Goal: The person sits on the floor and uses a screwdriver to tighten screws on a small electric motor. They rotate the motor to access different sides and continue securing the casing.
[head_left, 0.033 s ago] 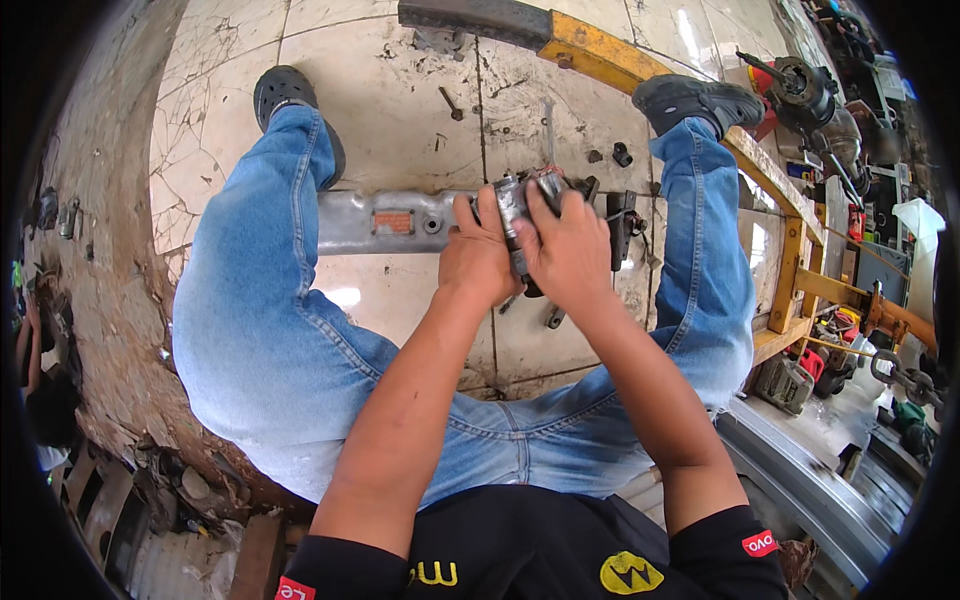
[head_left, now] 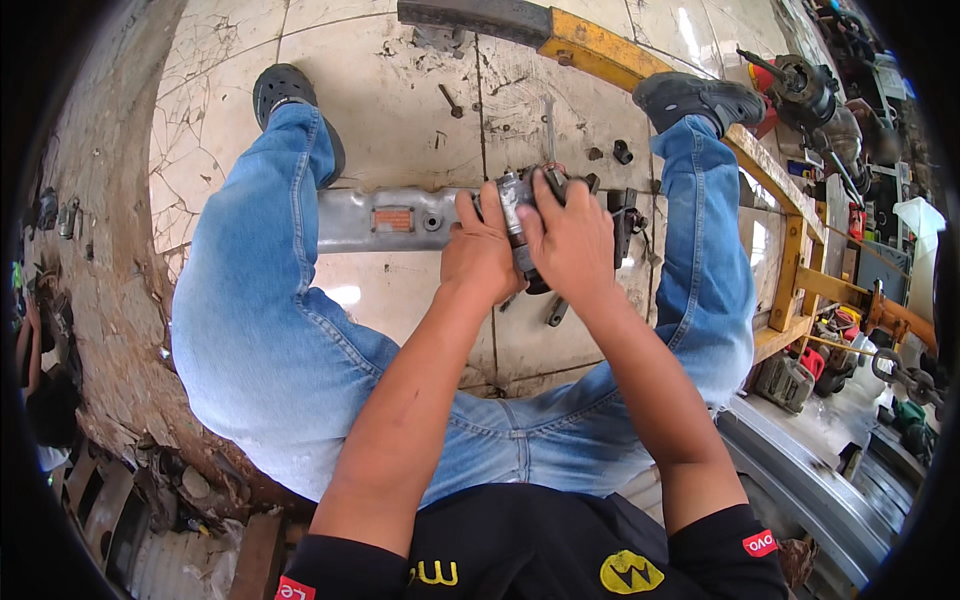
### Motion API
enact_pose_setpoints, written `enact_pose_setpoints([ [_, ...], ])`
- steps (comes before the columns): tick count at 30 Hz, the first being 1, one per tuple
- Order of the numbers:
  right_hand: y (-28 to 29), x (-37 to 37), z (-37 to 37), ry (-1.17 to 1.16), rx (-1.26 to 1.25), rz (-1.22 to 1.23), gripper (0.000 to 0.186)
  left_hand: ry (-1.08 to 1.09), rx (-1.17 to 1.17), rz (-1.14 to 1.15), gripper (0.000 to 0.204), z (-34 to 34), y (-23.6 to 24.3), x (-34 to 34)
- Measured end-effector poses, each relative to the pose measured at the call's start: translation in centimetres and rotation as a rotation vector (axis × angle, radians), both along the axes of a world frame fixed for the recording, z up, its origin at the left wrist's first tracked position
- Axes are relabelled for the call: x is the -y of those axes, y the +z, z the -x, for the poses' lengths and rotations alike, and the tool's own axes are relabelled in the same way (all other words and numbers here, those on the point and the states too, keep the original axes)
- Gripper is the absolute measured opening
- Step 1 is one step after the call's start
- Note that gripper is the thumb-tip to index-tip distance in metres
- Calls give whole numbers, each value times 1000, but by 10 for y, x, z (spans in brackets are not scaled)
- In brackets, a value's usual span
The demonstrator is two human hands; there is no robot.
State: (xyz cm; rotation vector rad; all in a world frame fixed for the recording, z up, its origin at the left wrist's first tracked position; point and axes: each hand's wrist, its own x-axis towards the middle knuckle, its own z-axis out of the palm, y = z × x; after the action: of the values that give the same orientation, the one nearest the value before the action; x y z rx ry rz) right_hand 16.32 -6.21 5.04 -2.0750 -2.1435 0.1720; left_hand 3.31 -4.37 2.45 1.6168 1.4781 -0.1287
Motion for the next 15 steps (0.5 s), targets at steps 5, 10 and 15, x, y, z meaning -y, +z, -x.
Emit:
enact_pose_setpoints([
  [5, 3, 16, 10, 80, -48, -16, 45, 29, 0, -53, 129, 3, -14, 10],
  [10, -4, 2, 3, 2, -27, -18, 43, -13, 28, -25, 124, 3, 5, -2],
  [15, 1, 11, 4, 21, -32, 25, 41, 6, 50, -1, 128, 4, -2, 0],
])
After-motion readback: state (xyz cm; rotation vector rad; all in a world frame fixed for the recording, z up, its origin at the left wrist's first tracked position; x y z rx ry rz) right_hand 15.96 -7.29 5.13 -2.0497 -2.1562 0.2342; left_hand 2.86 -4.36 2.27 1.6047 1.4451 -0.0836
